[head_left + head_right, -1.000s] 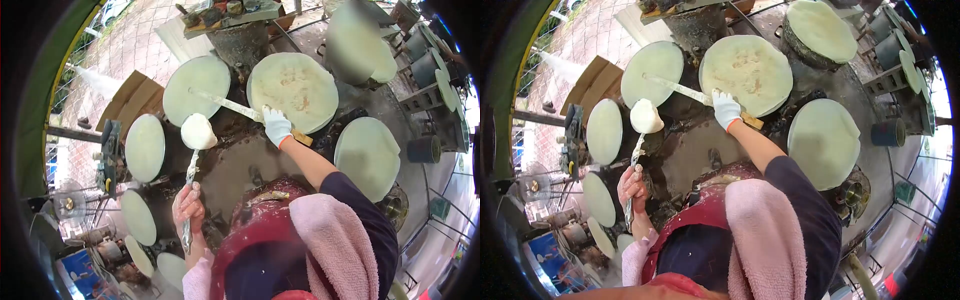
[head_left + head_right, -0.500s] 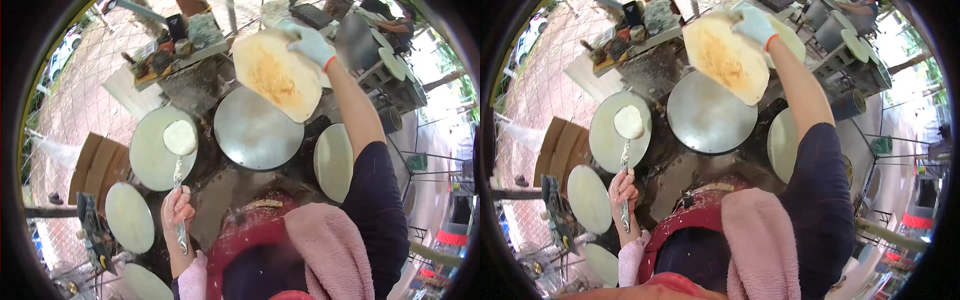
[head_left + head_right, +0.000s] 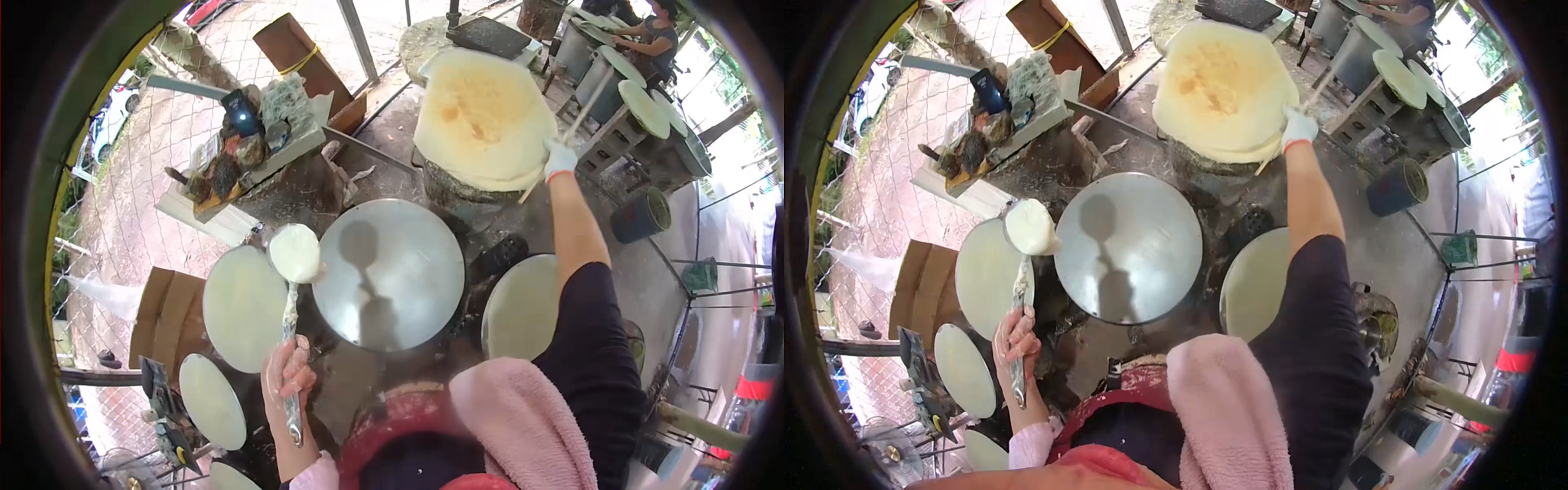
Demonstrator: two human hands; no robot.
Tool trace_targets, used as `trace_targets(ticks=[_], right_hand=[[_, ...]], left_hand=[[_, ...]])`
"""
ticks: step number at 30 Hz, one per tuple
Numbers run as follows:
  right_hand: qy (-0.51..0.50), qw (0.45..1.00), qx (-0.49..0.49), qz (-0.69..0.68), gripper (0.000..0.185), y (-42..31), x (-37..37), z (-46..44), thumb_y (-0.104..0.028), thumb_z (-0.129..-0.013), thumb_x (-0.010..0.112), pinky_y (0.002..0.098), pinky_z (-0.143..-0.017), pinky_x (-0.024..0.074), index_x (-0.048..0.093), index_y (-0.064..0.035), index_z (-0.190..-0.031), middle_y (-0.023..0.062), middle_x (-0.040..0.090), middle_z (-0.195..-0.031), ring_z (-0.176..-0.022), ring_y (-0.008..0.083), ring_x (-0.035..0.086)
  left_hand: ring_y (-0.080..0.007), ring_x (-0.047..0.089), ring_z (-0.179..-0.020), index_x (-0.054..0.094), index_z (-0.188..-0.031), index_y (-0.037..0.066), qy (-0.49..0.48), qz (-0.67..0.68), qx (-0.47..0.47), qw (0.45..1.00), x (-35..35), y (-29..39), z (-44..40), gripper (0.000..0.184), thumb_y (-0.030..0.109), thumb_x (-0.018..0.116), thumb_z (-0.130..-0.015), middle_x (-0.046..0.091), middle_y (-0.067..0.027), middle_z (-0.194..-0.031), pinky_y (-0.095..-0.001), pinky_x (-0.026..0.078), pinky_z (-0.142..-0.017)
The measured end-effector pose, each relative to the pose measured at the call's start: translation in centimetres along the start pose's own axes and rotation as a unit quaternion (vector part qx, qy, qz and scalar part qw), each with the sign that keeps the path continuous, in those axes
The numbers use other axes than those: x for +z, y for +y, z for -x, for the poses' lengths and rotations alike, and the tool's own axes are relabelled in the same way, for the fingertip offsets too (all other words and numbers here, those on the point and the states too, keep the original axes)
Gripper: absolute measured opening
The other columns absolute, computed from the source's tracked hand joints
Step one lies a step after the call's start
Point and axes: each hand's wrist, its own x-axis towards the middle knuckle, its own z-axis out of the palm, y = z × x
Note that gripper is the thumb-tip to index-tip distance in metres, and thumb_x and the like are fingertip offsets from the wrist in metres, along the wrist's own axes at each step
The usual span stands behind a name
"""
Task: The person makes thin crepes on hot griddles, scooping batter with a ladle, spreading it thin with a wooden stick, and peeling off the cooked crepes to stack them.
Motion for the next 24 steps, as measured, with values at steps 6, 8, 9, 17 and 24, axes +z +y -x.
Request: trace_targets(ticks=[6,8,9,17,24], right_hand=[[0.027,0.976,-0.031,0.213,0.043,6.7,-3.2,-1.4,-0.013,-0.068,0.083,0.0340,-0.072,0.0508,0.064,0.0027,-0.104,0.0114,0.069,-0.088,-0.075,0.0205,0.064],[0.021,0.945,-0.074,0.316,0.055,2.5,-3.6,0.5,-0.031,-0.073,0.080,0.0368,-0.080,0.0501,0.062,0.0026,-0.112,0.0173,0.070,-0.097,-0.087,0.0288,0.067],[0.021,0.932,-0.097,0.349,0.057,2.1,-3.9,0.3,-0.036,-0.074,0.078,0.0373,-0.083,0.0495,0.062,0.0025,-0.114,0.0192,0.069,-0.101,-0.092,0.0310,0.067],[-0.149,0.963,-0.093,0.204,0.057,-4.7,-9.0,18.4,-0.025,-0.090,0.066,0.0276,-0.093,0.0452,0.048,0.0067,-0.134,0.0151,0.063,-0.121,-0.108,0.0190,0.060],[-0.269,0.868,-0.061,0.414,0.054,0.1,-18.1,44.4,-0.027,-0.090,0.064,0.0358,-0.073,0.0528,0.049,-0.0097,-0.139,0.0166,0.066,-0.100,-0.081,0.0280,0.067]], left_hand=[[-0.0066,0.031,-0.029,0.046,-0.098,-0.011,-0.040,-0.053,-0.071,0.995,4.0,-3.4,-4.2,0.027,0.015,0.040,-0.102,0.038,-0.0010,-0.056,-0.0213,0.023,-0.028],[-0.0065,0.026,-0.030,0.049,-0.091,-0.006,-0.063,-0.083,-0.084,0.991,5.4,-4.6,-5.3,0.023,0.014,0.045,-0.101,0.037,-0.0006,-0.056,-0.0203,0.022,-0.028],[-0.0065,0.024,-0.031,0.050,-0.087,-0.003,-0.073,-0.096,-0.093,0.988,6.0,-5.3,-5.8,0.022,0.014,0.047,-0.100,0.036,-0.0004,-0.055,-0.0199,0.022,-0.028],[-0.0071,0.034,-0.037,0.053,-0.093,-0.001,-0.076,-0.435,-0.078,0.894,1.0,-14.8,-17.2,0.024,0.023,0.057,-0.096,0.044,0.0006,-0.060,-0.0233,0.026,-0.034],[-0.0394,0.059,-0.062,0.051,-0.099,0.001,-0.076,-0.777,0.258,0.569,-4.9,-14.1,-21.0,0.026,0.019,0.065,-0.087,0.059,-0.0182,-0.068,-0.0476,0.045,-0.058]])
